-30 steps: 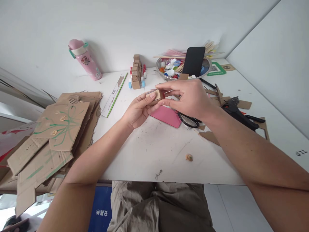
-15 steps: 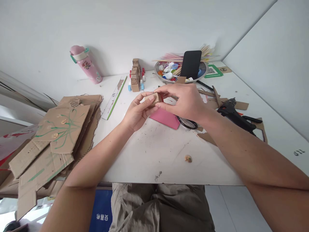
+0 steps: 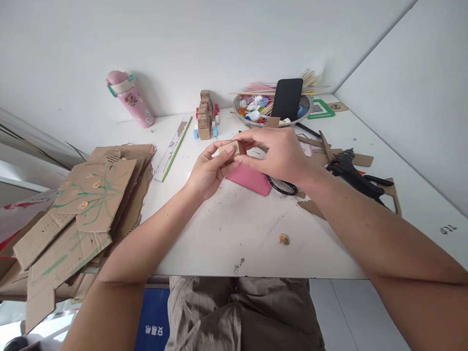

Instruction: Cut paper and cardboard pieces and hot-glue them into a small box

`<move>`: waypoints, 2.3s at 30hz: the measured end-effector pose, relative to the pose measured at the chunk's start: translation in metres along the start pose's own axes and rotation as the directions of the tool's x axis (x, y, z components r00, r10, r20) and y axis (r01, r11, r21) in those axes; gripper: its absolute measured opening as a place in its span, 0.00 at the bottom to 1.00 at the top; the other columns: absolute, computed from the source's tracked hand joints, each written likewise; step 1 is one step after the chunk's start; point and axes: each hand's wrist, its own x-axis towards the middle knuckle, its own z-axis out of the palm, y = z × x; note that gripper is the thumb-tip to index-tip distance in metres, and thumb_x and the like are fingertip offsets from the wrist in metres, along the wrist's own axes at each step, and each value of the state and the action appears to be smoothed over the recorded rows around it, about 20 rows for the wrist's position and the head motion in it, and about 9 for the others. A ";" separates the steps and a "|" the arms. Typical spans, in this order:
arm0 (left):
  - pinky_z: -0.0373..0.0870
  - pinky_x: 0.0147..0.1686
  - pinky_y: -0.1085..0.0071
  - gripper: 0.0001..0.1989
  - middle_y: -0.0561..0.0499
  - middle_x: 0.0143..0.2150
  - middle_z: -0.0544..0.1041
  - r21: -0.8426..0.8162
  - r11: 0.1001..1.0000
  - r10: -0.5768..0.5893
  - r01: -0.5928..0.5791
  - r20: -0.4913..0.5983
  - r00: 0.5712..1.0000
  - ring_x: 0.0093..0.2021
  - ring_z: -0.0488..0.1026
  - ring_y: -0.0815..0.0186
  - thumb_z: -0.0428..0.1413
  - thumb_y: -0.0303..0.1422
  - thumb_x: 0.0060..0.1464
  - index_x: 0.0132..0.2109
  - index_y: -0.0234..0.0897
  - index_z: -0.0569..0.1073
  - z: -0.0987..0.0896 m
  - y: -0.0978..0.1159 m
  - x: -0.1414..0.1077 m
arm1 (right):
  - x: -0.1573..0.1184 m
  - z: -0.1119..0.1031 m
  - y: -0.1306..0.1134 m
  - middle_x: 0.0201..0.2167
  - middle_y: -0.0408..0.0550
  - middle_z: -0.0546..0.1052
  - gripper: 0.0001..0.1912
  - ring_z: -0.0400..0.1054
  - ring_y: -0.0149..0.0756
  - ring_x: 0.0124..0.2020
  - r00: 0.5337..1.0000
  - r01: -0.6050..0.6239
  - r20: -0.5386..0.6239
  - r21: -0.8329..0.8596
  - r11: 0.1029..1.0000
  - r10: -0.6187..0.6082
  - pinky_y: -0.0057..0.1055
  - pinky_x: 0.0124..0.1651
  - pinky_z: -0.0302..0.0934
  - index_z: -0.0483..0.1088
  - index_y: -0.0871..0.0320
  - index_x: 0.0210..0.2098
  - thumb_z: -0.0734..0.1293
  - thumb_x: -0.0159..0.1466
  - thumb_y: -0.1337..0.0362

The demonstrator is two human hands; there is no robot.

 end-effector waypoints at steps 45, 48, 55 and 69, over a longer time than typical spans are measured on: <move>0.87 0.47 0.78 0.12 0.48 0.43 0.89 0.090 0.980 -0.186 0.176 0.119 0.975 0.37 0.90 0.68 0.55 0.29 0.77 0.46 0.34 0.83 0.000 0.004 0.000 | 0.000 -0.025 0.008 0.69 0.53 0.80 0.17 0.77 0.53 0.67 0.933 0.326 0.228 -0.218 0.920 -0.277 0.54 0.67 0.73 0.78 0.51 0.55 0.66 0.70 0.68; 0.87 0.47 0.78 0.12 0.47 0.44 0.89 0.107 0.979 -0.187 0.175 0.108 0.976 0.38 0.90 0.68 0.55 0.31 0.77 0.48 0.33 0.83 0.001 0.005 0.000 | 0.000 -0.025 0.008 0.69 0.54 0.79 0.16 0.77 0.53 0.67 0.933 0.327 0.228 -0.213 0.921 -0.278 0.54 0.67 0.73 0.78 0.52 0.55 0.67 0.70 0.67; 0.87 0.45 0.77 0.15 0.45 0.43 0.90 0.122 0.978 -0.183 0.171 0.093 0.979 0.38 0.90 0.67 0.53 0.35 0.79 0.51 0.33 0.84 0.000 0.004 0.001 | 0.001 -0.022 0.010 0.69 0.53 0.79 0.16 0.76 0.55 0.68 0.949 0.269 0.215 -0.166 0.949 -0.231 0.55 0.68 0.72 0.78 0.50 0.54 0.69 0.67 0.63; 0.86 0.43 0.70 0.35 0.44 0.52 0.88 0.366 0.909 0.154 -0.202 0.155 0.976 0.53 0.88 0.54 0.69 0.63 0.56 0.57 0.43 0.81 -0.020 -0.001 0.009 | 0.007 -0.025 0.007 0.65 0.53 0.81 0.16 0.73 0.59 0.70 0.995 -0.018 0.100 -0.019 1.000 0.020 0.58 0.69 0.69 0.79 0.48 0.46 0.76 0.58 0.61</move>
